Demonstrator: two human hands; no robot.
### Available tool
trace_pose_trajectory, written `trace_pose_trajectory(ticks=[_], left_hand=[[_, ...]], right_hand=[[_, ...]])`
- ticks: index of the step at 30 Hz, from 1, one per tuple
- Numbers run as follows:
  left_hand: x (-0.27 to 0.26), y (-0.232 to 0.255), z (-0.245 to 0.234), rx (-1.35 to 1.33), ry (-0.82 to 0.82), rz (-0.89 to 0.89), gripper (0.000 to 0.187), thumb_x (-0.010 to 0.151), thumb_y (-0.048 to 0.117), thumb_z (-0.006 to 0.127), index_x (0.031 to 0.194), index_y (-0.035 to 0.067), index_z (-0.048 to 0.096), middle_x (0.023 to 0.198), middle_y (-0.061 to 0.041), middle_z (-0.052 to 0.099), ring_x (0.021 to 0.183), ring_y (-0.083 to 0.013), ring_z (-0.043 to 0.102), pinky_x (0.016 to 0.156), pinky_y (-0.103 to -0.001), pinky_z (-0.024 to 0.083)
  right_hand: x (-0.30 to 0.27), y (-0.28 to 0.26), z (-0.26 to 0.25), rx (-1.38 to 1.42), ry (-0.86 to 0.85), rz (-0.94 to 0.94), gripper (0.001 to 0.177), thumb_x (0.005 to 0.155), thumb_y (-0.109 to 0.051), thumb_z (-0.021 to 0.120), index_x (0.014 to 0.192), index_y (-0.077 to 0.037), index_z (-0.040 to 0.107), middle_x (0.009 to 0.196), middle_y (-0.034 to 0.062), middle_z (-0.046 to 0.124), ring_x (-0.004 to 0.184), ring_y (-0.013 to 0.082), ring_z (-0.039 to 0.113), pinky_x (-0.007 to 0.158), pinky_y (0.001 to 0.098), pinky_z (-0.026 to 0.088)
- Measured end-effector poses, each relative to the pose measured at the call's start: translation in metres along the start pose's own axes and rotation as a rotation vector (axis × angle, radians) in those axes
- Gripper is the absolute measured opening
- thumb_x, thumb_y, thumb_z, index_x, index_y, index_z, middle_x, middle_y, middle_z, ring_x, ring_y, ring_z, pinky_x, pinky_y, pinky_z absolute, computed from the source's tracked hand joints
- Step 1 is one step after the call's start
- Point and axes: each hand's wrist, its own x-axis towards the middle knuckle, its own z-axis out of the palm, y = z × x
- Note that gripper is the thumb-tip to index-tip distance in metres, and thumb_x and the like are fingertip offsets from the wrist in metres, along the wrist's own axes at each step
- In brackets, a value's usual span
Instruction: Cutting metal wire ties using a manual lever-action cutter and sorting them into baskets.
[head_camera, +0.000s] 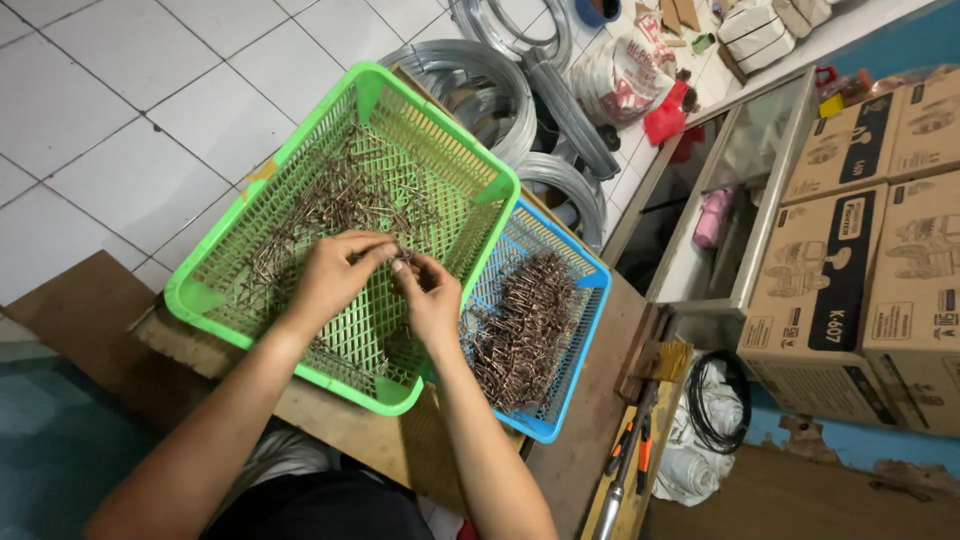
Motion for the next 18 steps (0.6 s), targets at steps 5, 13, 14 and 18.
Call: trace_pose_trajectory(ticks=[5, 13, 14, 18], left_hand=[[-0.002, 0.023, -0.008, 0.026, -0.165, -0.027, 0.024, 0.091, 0.011, 0.077, 0.114, 0.006, 0.079, 0.120, -0.018, 0.075, 0.094, -0.0305, 0.071, 0.082, -0.039, 0.052], [-0.002, 0.021, -0.027, 0.172, -0.324, -0.066, 0.021, 0.094, 0.005, 0.071, 0.113, 0.005, 0.079, 0.107, -0.019, 0.079, 0.095, -0.0381, 0.076, 0.086, -0.046, 0.058], [-0.002, 0.015, -0.027, 0.125, -0.296, -0.104, 0.025, 0.092, 0.006, 0.072, 0.116, 0.004, 0.077, 0.107, -0.019, 0.079, 0.096, -0.0353, 0.077, 0.085, -0.046, 0.058], [-0.002, 0.010, -0.033, 0.047, -0.293, -0.184, 0.037, 0.090, 0.002, 0.071, 0.128, 0.002, 0.071, 0.111, -0.022, 0.077, 0.096, -0.0341, 0.077, 0.084, -0.046, 0.058]], right_hand=[[0.002, -0.012, -0.005, 0.194, -0.056, 0.230, 0.034, 0.094, -0.022, 0.072, 0.116, 0.005, 0.067, 0.101, 0.0202, 0.071, 0.088, 0.0240, 0.065, 0.067, 0.0358, 0.060], [0.015, -0.025, -0.009, 0.038, -0.177, 0.429, 0.048, 0.093, -0.041, 0.079, 0.119, -0.001, 0.072, 0.111, 0.0125, 0.068, 0.101, 0.0199, 0.060, 0.081, 0.0347, 0.052], [0.019, -0.022, -0.007, 0.039, -0.160, 0.399, 0.046, 0.093, -0.040, 0.079, 0.119, -0.003, 0.073, 0.110, 0.0116, 0.070, 0.099, 0.0187, 0.060, 0.080, 0.0321, 0.052], [0.023, -0.010, 0.001, 0.120, -0.130, 0.327, 0.030, 0.094, -0.025, 0.079, 0.114, -0.004, 0.076, 0.088, 0.0046, 0.070, 0.073, 0.0084, 0.058, 0.062, 0.0206, 0.049]])
